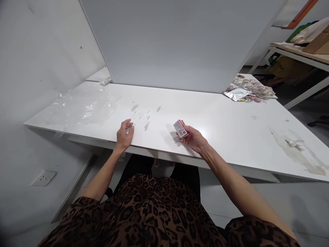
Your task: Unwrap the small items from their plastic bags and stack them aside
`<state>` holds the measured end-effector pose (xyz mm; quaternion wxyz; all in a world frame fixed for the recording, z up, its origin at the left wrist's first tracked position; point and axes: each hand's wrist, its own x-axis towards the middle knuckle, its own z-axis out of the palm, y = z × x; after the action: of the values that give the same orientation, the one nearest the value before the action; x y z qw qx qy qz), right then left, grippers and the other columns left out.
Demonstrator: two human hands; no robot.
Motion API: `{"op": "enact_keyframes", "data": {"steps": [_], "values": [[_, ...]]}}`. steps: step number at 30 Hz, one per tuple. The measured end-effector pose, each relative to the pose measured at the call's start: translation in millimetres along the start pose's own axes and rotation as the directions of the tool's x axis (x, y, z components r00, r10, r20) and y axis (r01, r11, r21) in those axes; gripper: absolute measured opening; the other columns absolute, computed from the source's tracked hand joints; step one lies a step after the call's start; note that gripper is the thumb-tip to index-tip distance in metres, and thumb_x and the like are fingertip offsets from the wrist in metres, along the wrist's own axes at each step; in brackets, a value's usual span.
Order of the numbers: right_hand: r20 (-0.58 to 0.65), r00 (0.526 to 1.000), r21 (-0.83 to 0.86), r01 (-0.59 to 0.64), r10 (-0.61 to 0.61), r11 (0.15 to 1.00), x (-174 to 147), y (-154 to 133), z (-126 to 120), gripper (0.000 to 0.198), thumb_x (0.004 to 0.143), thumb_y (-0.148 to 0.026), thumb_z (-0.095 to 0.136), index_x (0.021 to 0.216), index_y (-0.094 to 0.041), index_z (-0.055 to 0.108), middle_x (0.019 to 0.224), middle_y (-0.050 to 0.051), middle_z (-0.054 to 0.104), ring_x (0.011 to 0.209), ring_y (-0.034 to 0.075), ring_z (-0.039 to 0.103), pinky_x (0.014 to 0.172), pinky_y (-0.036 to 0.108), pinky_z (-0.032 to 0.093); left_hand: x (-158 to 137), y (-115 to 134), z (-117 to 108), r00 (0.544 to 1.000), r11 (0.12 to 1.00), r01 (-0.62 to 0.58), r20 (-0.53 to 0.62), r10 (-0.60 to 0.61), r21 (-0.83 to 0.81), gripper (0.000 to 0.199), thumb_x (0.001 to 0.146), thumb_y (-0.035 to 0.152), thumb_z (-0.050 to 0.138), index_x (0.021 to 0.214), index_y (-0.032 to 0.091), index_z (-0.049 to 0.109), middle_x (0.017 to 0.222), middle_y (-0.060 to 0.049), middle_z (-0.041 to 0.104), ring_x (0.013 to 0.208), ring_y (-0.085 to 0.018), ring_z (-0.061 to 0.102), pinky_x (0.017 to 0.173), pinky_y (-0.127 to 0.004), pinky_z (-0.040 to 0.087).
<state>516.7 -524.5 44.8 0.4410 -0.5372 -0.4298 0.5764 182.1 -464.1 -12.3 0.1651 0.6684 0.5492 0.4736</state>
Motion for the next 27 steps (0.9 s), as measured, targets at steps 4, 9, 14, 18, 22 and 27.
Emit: {"op": "enact_keyframes", "data": {"steps": [4, 9, 14, 18, 22, 27], "values": [[0.025, 1.0, 0.145, -0.019, 0.015, 0.989, -2.1, 3.8, 10.9, 0.051, 0.077, -0.066, 0.068, 0.1, -0.022, 0.055, 0.092, 0.01, 0.07, 0.072, 0.024, 0.065, 0.059, 0.038, 0.051, -2.9, 22.0, 21.7, 0.986, 0.993, -0.059, 0.151, 0.073, -0.098, 0.037, 0.095, 0.029, 0.055, 0.13, 0.019, 0.057, 0.122, -0.012, 0.071, 0.111, -0.022, 0.071, 0.102, -0.042, 0.056], [-0.12, 0.976, -0.149, 0.161, -0.18, 0.976, -4.2, 6.0, -0.4, 0.055, 0.073, -0.064, 0.078, 0.098, -0.023, 0.051, 0.09, 0.005, 0.066, 0.07, 0.019, 0.062, 0.062, 0.033, 0.048, -6.6, 41.3, 40.4, 0.949, 0.988, -0.091, 0.29, 0.124, -0.126, 0.038, 0.095, 0.03, 0.054, 0.131, 0.019, 0.058, 0.13, -0.014, 0.067, 0.107, -0.022, 0.071, 0.092, -0.04, 0.06], [-0.112, 0.939, -0.754, 0.133, -0.326, 0.643, -11.4, 4.1, -30.7, 0.039, 0.091, -0.063, 0.055, 0.096, -0.024, 0.048, 0.085, 0.006, 0.062, 0.078, 0.024, 0.058, 0.071, 0.038, 0.047, -8.7, 36.5, 39.3, 0.951, 0.987, -0.084, 0.285, 0.12, -0.138, 0.037, 0.095, 0.03, 0.055, 0.13, 0.018, 0.058, 0.129, -0.014, 0.067, 0.108, -0.021, 0.071, 0.088, -0.037, 0.06], [-0.017, 0.918, -0.92, 0.141, -0.396, 0.367, -10.6, 17.1, -50.1, 0.03, 0.092, -0.052, 0.045, 0.079, -0.025, 0.041, 0.093, 0.013, 0.061, 0.093, 0.029, 0.056, 0.079, 0.041, 0.046, -8.5, 33.3, 37.4, 0.958, 0.988, -0.064, 0.27, 0.101, -0.142, 0.037, 0.095, 0.031, 0.056, 0.129, 0.019, 0.058, 0.127, -0.013, 0.068, 0.108, -0.021, 0.071, 0.088, -0.038, 0.06], [-0.112, 0.894, -0.94, 0.046, -0.433, 0.338, -13.4, 22.9, -70.5, 0.031, 0.094, -0.054, 0.042, 0.081, -0.026, 0.04, 0.092, 0.011, 0.06, 0.084, 0.026, 0.055, 0.072, 0.038, 0.043, -8.5, 36.6, 36.0, 0.961, 0.989, -0.067, 0.258, 0.1, -0.133, 0.036, 0.095, 0.033, 0.055, 0.127, 0.018, 0.058, 0.127, -0.013, 0.068, 0.106, -0.021, 0.072, 0.091, -0.039, 0.059], [-0.182, 0.929, -0.924, -0.05, -0.322, 0.378, -18.4, 17.7, -100.5, 0.033, 0.092, -0.056, 0.044, 0.078, -0.026, 0.04, 0.079, 0.005, 0.06, 0.065, 0.021, 0.05, 0.059, 0.034, 0.037, -10.7, 41.5, 33.1, 0.963, 0.994, -0.045, 0.26, 0.07, -0.099, 0.037, 0.095, 0.036, 0.055, 0.127, 0.018, 0.058, 0.127, -0.014, 0.068, 0.108, -0.023, 0.072, 0.075, -0.033, 0.06]]}}
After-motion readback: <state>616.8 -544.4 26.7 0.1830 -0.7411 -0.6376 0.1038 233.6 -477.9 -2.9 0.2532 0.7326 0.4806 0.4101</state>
